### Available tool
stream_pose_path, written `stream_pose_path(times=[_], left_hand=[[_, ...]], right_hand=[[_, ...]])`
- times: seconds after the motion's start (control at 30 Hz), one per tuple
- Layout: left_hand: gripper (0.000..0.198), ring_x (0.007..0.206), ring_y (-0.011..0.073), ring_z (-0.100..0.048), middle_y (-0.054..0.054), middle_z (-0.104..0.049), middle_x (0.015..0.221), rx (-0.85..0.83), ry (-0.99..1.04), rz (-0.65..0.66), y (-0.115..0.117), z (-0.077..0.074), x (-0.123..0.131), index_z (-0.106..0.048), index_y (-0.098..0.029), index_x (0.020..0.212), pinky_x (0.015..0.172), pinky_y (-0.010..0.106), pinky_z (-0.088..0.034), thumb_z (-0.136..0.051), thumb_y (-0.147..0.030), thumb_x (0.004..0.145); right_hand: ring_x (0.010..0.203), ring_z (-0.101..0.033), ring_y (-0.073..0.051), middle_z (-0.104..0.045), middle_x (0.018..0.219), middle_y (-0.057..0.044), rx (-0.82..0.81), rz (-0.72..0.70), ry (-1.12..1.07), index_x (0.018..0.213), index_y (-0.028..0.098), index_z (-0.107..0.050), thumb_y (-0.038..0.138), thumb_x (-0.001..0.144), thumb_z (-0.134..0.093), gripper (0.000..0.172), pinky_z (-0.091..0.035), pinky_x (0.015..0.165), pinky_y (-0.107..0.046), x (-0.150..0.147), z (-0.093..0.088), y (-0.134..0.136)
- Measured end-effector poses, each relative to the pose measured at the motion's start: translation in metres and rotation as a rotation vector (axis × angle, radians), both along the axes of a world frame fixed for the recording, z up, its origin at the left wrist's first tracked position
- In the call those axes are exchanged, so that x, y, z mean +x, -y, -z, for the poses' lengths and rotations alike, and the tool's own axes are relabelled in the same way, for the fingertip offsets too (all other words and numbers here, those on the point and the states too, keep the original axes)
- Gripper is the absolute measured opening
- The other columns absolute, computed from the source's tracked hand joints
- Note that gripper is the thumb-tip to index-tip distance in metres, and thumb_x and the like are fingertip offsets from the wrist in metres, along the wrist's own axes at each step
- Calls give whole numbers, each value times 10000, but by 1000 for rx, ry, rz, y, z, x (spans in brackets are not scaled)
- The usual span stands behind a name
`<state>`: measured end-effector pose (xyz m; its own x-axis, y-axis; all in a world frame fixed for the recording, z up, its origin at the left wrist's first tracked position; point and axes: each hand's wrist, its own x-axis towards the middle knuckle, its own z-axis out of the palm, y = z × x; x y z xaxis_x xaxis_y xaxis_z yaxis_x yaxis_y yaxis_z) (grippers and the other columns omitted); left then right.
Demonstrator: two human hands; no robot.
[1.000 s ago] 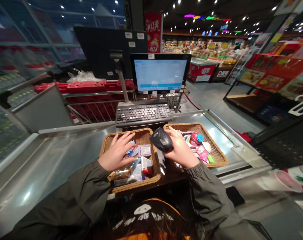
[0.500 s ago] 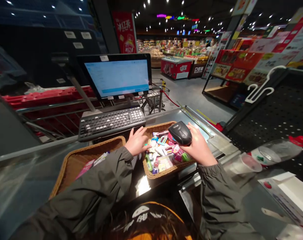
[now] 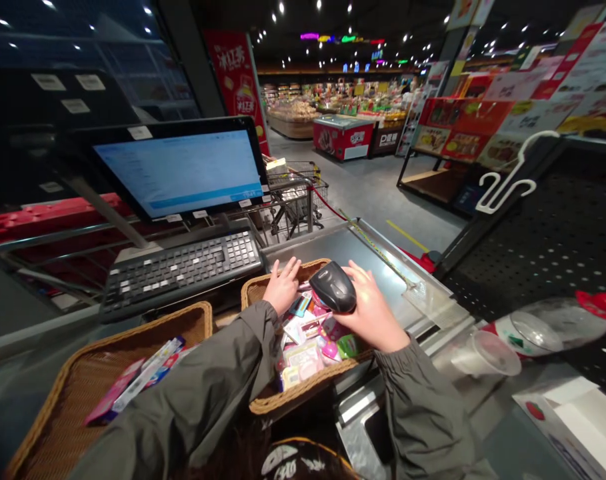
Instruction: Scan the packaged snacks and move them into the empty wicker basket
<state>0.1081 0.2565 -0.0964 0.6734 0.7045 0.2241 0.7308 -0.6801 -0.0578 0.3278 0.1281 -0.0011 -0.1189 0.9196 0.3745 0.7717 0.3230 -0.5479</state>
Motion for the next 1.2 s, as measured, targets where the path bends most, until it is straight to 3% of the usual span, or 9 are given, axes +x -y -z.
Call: stream_pose_path(times=[0.2,0.3,0.4,0.53,0.63,0.83,1.0,1.2], left_hand=[[308,1445,317,-333,153,-475,1485,-25,30,-7,-11,8,4,-775,-167,805,1193,649,-111,-478,-124,875],[323,1442,292,-345,105,-471,1497,24,87,14,-9,-8,1,-751,-183,777,1201,646,-79,-460,-146,913],[309,1448,254,-342,39,-450,1514,120,132,60,-3,-39,-16,-719,-215,835,1207,636,-27,-438,-188,961],[300,1422,178,-389,-40,-508,1466,218,110,178,14,-79,-66,-683,-275,867,1235,549,24,-421,-194,988],[249,1368,161,-465,-55,-590,1386,301,114,148,32,-95,-114,-671,-305,874,1243,518,43,-467,-201,972],[177,1288,194,-552,-56,-675,1277,518,249,18,75,-109,-192,-671,-354,910,1228,569,28,-596,-194,903],[152,1256,184,-575,-54,-685,1263,875,357,109,105,-121,-232,-655,-332,891,1231,535,-120,-718,-211,825],[143,1291,186,-548,-41,-675,1282,919,321,100,130,-127,-270,-630,-302,861,1229,548,-121,-731,-211,819]], right_hand=[[1401,-402,-357,-575,1359,-156,-36,-42,-19,1323,210,-513,343,757,-670,602,-281,1155,-621,2,3,-12],[1395,-408,-362,-573,1358,-165,-38,-32,-31,1313,199,-517,368,762,-677,599,-307,1146,-615,4,5,-13],[1398,-400,-376,-555,1377,-183,-30,-11,-30,1297,183,-525,392,767,-677,589,-311,1139,-629,7,4,-10],[1382,-415,-399,-555,1374,-193,4,-16,-24,1301,177,-524,379,761,-677,597,-311,1125,-657,1,-1,-1],[1400,-390,-389,-545,1384,-177,57,-98,-23,1326,198,-503,352,772,-678,602,-306,1133,-652,-16,-3,7],[1441,-310,-386,-509,1418,-151,90,-368,102,1304,206,-537,255,762,-673,560,-248,1164,-653,-77,-18,19],[1459,-265,-387,-489,1435,-160,102,-462,154,1286,187,-552,258,775,-650,526,-226,1161,-672,-124,-41,24],[1474,-235,-363,-467,1461,-128,117,-543,211,1283,211,-564,187,752,-625,535,-199,1179,-647,-161,-53,30]])
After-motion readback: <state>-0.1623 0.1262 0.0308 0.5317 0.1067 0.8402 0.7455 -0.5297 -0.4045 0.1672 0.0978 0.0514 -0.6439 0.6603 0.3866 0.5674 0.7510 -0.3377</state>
